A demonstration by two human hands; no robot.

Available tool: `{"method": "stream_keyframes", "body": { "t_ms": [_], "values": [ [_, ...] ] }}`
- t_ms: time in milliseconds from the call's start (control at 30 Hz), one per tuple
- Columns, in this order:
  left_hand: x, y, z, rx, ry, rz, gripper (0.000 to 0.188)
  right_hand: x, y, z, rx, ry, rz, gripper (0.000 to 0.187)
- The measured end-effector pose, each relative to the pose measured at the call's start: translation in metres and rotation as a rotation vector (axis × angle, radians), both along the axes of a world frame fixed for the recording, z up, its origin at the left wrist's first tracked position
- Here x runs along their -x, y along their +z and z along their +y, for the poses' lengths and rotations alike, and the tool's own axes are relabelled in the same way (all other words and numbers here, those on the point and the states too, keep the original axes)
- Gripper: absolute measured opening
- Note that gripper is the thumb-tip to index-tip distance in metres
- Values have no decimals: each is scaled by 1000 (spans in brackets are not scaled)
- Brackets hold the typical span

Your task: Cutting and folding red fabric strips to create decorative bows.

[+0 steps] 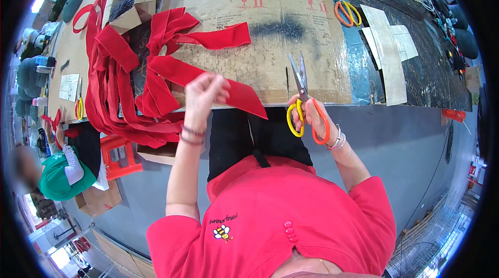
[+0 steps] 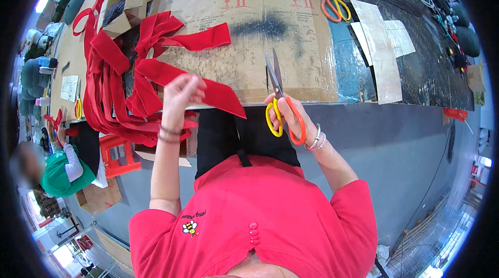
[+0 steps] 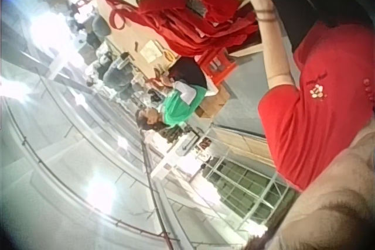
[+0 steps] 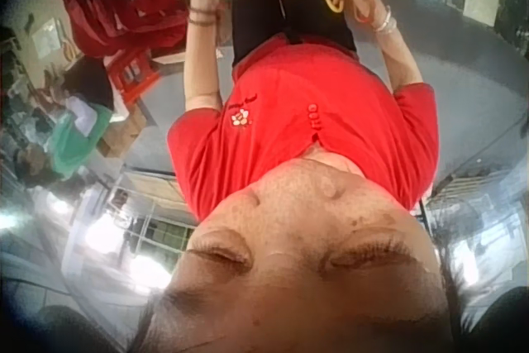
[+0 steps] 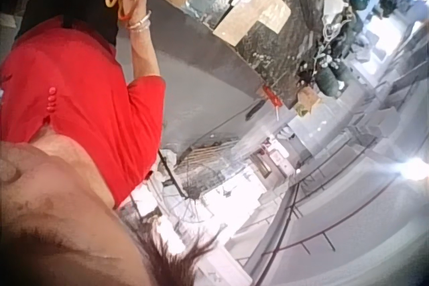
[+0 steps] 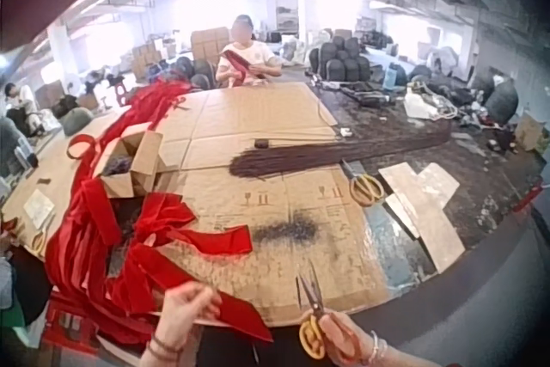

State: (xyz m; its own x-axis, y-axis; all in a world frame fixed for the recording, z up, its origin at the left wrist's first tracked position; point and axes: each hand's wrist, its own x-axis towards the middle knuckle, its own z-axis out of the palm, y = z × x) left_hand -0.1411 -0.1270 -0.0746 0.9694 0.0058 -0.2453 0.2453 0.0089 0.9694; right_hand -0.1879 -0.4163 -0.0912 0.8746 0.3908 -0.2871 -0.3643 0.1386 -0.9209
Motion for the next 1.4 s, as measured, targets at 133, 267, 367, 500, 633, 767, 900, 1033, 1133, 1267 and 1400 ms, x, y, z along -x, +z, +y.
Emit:
{"method": "stream_keyframes", "body": {
  "t_ms": [133, 267, 367, 500, 633, 767, 900, 1033, 1133, 1267, 1400],
  "values": [
    [-62, -11, 9, 2, 204, 33, 31, -6, 5, 3, -10, 4, -21, 41],
    [-86, -33, -1, 296, 133, 272, 41, -12, 7, 0, 42, 15, -39, 41],
    [-91, -55, -11, 501, 191, 338, 52, -20, 12, 4, 37, -22, -25, 26],
    [-90, -53, -31, 620, 257, 376, 52, -39, 14, 2, 75, -57, -93, 24],
    [-106, -58, -42, 803, 325, 397, 35, -52, 16, 14, 41, -66, -107, 23],
    [-121, -54, -59, 763, 357, 306, 16, -68, 12, 11, 70, -77, -199, 21],
    [-101, -30, -39, 943, 160, 146, 14, -97, 23, -6, 106, -154, -302, 24],
    [-78, -10, -14, 933, 7, 181, 22, -135, 24, 3, 130, -176, -470, 31],
    [-73, -7, -9, 938, -55, 203, 25, -154, 25, 24, 97, -87, -376, 32],
    [-64, -4, -11, 955, -32, 224, 28, -153, 32, 46, -73, 6, -285, 29],
    [-53, 6, -16, 880, 38, 261, 34, -151, 29, 49, -86, -46, -292, 28]
  ]
}}
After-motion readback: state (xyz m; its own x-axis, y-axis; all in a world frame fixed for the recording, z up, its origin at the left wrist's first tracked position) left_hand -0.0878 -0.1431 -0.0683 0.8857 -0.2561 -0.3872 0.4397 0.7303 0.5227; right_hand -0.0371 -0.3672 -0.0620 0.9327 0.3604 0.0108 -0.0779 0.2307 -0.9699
